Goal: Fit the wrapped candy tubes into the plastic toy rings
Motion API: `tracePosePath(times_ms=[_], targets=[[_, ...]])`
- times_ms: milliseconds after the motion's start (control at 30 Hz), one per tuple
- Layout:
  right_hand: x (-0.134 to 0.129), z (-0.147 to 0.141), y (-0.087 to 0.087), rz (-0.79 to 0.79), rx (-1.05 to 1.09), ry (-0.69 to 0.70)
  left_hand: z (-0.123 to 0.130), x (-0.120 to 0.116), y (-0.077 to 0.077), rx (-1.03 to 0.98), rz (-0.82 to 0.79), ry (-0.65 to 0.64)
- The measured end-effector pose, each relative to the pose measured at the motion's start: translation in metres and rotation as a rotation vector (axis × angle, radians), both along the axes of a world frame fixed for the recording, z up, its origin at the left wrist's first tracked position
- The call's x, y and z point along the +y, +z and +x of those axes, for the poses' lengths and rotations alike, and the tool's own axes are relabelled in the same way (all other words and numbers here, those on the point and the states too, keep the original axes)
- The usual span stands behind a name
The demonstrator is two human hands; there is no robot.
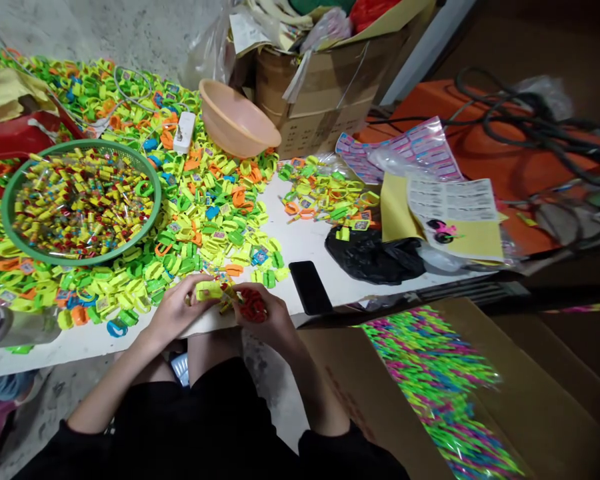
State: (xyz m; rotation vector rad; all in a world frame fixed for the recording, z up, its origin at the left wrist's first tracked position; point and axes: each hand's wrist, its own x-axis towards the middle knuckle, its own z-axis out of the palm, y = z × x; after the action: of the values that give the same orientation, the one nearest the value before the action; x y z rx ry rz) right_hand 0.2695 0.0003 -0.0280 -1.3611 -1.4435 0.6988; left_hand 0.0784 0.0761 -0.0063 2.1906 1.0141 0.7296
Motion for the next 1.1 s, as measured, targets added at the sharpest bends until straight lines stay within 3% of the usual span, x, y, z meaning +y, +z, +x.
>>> tracePosePath(times_ms=[267, 400, 533, 633, 800, 933, 1100], targets=[[0.000, -0.006, 0.023, 0.253, -0.389, 0.140, -0.004, -0.012, 0.014, 0.053, 0.032, 0.057], [-0.004, -0.009, 0.028, 0.278, -0.487, 0.115, -0.005, -0.015, 0.014, 0.124, 0.175, 0.066], [-0.010, -0.012, 0.032, 0.242, -0.546, 0.091, -0.005, -0.013, 0.011, 0.153, 0.352, -0.032], [-0.013, -0.012, 0.037, 0.143, -0.542, 0.072, -0.002, -0.010, 0.009, 0.126, 0.407, -0.091], [-0.013, -0.011, 0.045, -0.147, -0.499, 0.073, 0.007, -0.009, 0.010, 0.120, 0.364, -0.143], [-0.011, -0.012, 0.048, -0.269, -0.476, 0.050, 0.013, -0.012, 0.019, 0.255, 0.201, -0.138], [-0.003, -0.007, 0.044, -0.438, -0.417, 0.055, 0.013, -0.012, 0.023, 0.487, 0.330, -0.294]])
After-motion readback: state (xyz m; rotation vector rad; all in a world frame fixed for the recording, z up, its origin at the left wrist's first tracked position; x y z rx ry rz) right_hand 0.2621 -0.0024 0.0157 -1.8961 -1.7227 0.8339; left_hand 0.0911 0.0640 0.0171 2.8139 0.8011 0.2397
